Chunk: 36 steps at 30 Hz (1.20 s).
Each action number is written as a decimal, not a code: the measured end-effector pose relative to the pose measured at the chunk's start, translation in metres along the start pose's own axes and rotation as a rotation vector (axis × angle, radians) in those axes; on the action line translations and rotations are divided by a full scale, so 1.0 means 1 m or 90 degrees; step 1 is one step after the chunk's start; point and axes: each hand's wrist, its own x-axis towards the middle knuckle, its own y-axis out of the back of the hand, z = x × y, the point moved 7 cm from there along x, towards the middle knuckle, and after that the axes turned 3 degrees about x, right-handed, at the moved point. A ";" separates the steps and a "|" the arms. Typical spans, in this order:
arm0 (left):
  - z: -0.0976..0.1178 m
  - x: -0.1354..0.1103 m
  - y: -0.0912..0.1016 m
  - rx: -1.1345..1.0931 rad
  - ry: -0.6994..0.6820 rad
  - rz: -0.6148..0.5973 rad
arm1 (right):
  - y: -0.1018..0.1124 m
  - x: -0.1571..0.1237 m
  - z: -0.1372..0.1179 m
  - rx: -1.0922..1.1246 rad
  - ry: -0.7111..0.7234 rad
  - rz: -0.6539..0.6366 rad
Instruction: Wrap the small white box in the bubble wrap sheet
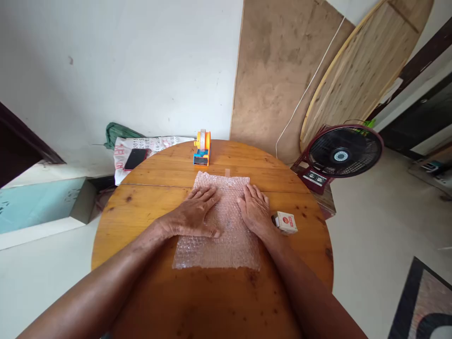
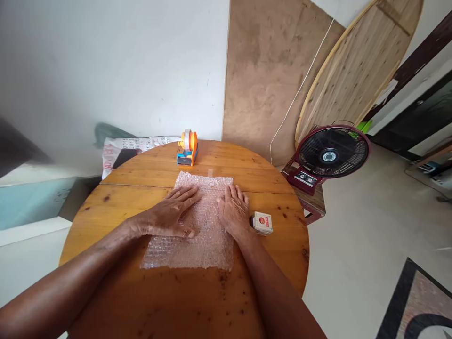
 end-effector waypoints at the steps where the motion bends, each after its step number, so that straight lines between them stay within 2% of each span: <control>1: 0.000 0.000 -0.001 0.000 -0.004 0.002 | 0.000 0.000 0.000 0.001 0.000 0.001; 10: -0.001 0.000 -0.004 0.003 -0.016 0.018 | 0.001 0.000 0.000 0.006 0.001 0.004; 23: 0.003 0.000 0.001 -0.011 -0.005 0.037 | 0.002 0.000 0.000 0.007 0.006 0.008; 25: 0.008 0.001 0.005 -0.024 -0.009 0.059 | 0.002 0.000 0.000 0.008 0.005 0.007; 28: 0.025 -0.001 0.011 -0.055 -0.059 0.079 | 0.002 0.000 0.000 0.013 -0.004 -0.001; 32: 0.050 -0.005 0.007 -0.081 -0.163 0.034 | 0.003 0.000 -0.001 0.016 -0.008 -0.001; 36: 0.056 -0.006 0.002 -0.074 -0.188 0.007 | 0.004 -0.001 0.000 0.014 -0.006 0.002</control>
